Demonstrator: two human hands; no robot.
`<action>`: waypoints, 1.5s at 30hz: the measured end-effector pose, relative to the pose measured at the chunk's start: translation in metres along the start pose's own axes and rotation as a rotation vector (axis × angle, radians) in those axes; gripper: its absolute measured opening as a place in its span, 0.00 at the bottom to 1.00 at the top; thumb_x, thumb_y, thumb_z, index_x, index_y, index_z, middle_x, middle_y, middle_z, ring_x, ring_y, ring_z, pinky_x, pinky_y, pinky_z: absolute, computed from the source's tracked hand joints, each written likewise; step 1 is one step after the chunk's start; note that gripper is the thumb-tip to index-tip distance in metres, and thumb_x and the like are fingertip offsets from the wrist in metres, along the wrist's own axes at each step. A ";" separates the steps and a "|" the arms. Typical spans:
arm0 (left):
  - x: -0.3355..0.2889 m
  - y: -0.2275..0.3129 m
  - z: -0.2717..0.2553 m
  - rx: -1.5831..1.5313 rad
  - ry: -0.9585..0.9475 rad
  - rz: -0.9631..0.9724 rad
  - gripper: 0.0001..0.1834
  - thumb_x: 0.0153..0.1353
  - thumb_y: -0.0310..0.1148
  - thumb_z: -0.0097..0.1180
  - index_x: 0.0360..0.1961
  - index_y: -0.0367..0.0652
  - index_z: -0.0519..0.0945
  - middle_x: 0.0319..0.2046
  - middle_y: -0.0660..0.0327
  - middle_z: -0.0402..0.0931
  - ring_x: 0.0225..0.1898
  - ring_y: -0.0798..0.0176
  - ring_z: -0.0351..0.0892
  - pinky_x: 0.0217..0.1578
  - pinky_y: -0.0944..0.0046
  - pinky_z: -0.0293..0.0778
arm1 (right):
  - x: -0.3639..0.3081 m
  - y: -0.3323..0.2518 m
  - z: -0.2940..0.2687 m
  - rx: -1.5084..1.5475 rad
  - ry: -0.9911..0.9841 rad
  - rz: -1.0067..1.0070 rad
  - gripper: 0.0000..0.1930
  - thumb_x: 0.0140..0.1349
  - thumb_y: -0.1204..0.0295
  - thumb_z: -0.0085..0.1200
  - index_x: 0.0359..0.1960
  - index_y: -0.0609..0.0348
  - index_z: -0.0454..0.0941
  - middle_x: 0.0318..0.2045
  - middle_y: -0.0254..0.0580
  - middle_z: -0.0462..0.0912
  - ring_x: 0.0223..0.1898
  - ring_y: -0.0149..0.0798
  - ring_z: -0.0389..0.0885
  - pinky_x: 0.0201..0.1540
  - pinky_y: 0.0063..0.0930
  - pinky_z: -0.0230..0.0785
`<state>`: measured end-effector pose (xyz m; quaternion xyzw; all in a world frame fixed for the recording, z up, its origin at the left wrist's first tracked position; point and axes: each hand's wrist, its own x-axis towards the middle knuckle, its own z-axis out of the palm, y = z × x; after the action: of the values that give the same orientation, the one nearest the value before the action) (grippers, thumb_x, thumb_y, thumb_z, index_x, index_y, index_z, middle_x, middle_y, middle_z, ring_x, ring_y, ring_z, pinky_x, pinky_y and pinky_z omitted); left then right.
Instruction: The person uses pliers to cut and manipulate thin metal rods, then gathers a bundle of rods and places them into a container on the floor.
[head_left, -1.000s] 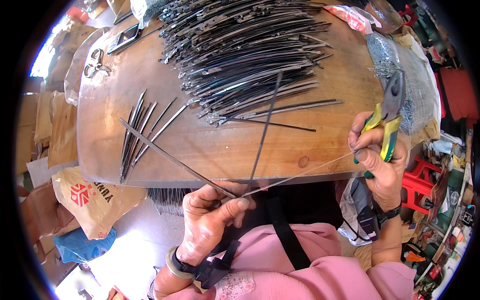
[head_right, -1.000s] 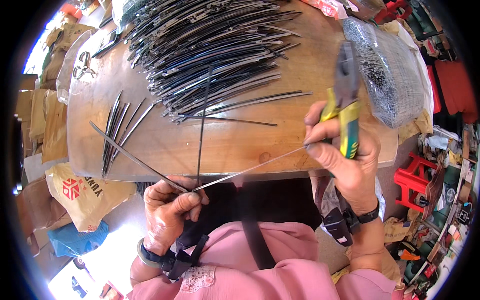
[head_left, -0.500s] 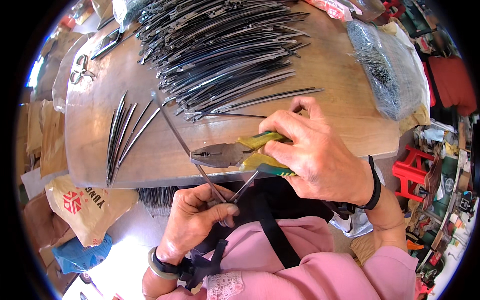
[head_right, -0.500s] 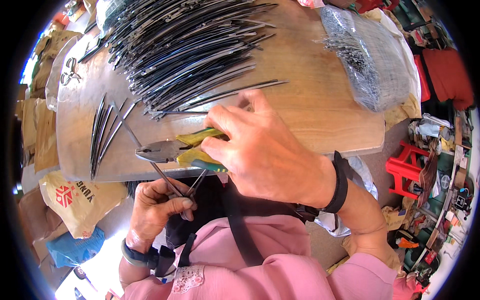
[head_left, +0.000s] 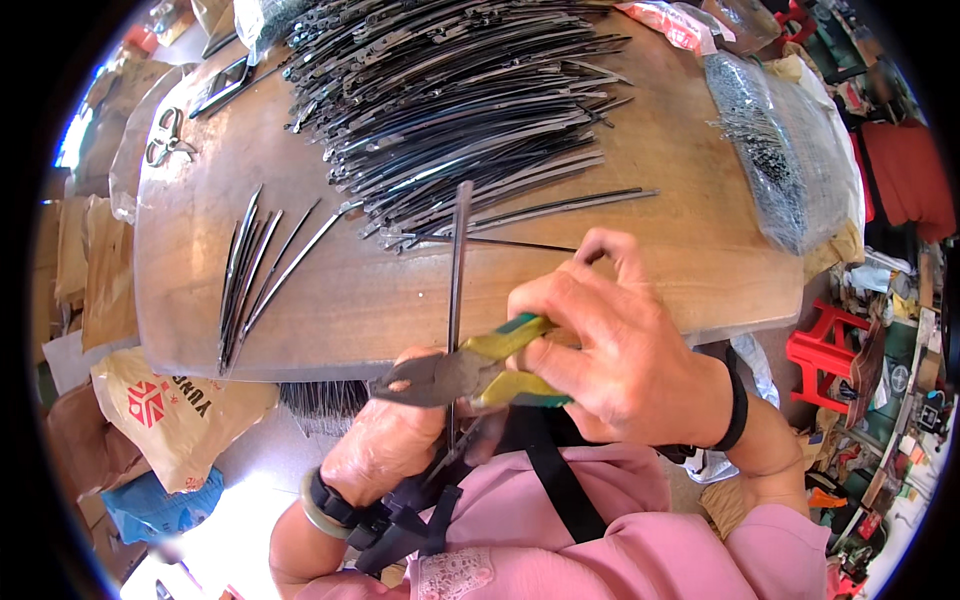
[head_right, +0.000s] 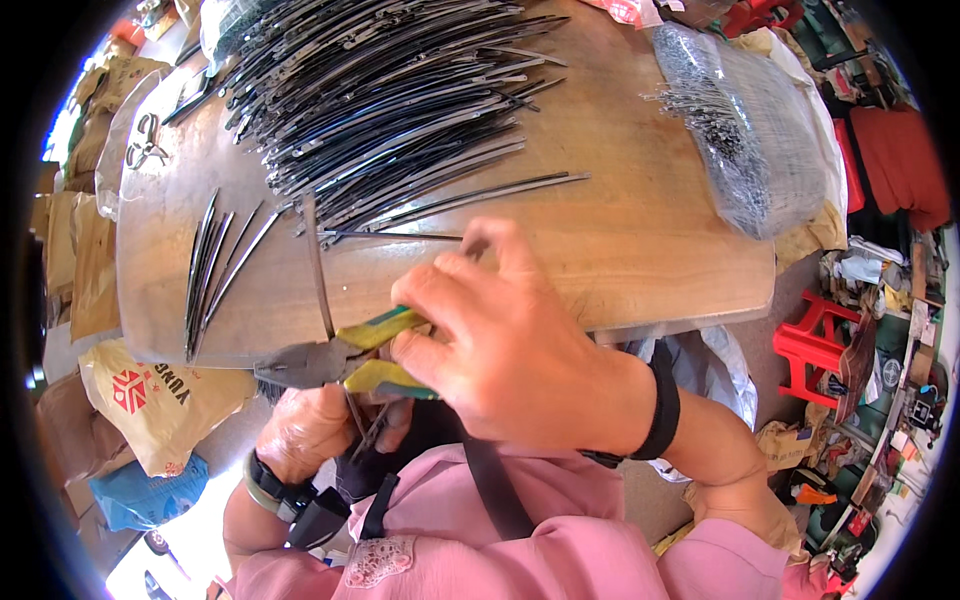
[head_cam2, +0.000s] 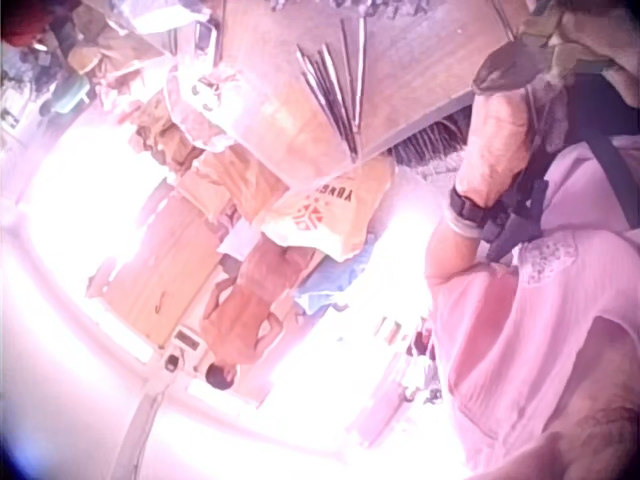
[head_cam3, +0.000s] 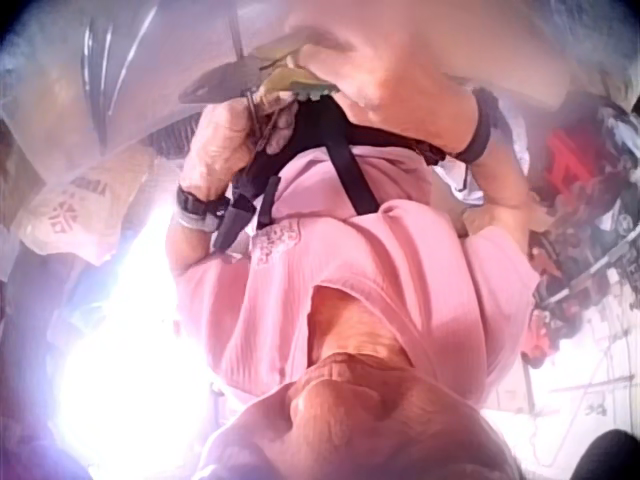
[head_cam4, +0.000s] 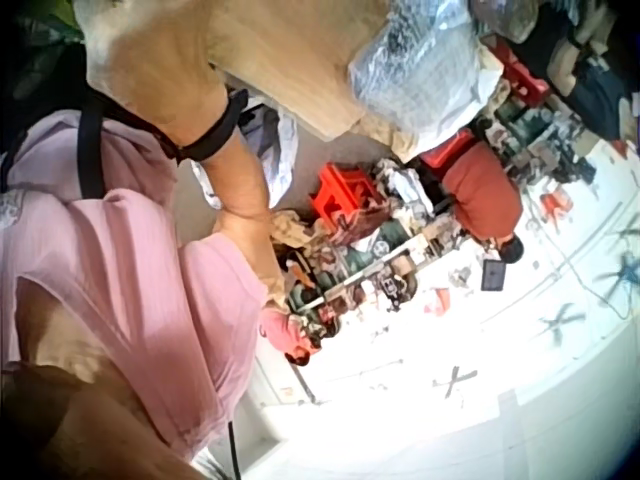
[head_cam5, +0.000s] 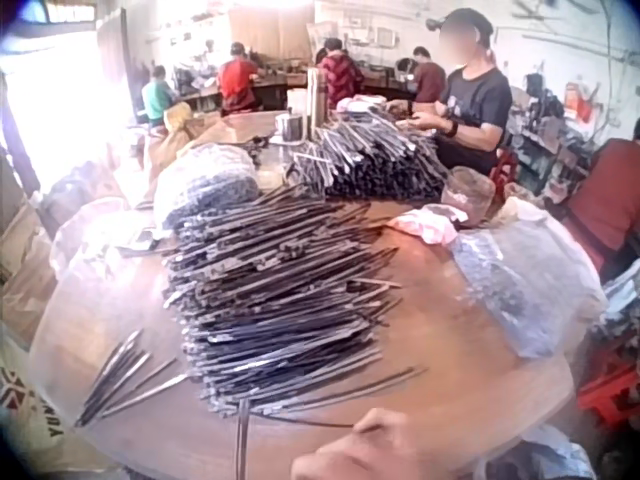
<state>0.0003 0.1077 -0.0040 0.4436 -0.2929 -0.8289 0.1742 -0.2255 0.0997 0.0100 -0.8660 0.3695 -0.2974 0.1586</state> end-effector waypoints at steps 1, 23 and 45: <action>0.000 -0.004 0.004 -0.161 0.024 -0.042 0.08 0.62 0.30 0.56 0.35 0.34 0.81 0.21 0.62 0.77 0.19 0.72 0.71 0.18 0.72 0.64 | 0.000 0.004 -0.002 -0.036 0.022 -0.007 0.10 0.39 0.69 0.60 0.24 0.58 0.77 0.41 0.40 0.77 0.40 0.43 0.76 0.49 0.50 0.57; -0.017 -0.013 0.027 0.114 0.394 0.453 0.03 0.64 0.18 0.52 0.34 0.33 0.77 0.17 0.64 0.73 0.16 0.76 0.66 0.17 0.74 0.60 | -0.045 -0.021 -0.017 0.129 -0.229 0.153 0.16 0.51 0.67 0.62 0.35 0.69 0.75 0.40 0.54 0.74 0.38 0.50 0.79 0.35 0.36 0.76; -0.032 0.043 -0.071 1.201 0.949 0.811 0.26 0.50 0.18 0.59 0.54 0.34 0.75 0.50 0.48 0.73 0.53 0.47 0.73 0.58 0.56 0.66 | -0.007 0.119 -0.114 -0.759 -0.079 0.096 0.14 0.40 0.84 0.57 0.33 0.68 0.74 0.47 0.53 0.75 0.46 0.55 0.77 0.47 0.42 0.74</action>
<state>0.0784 0.0688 0.0136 0.6209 -0.7131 -0.1349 0.2964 -0.3666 0.0177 0.0364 -0.8556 0.4870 -0.0982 -0.1452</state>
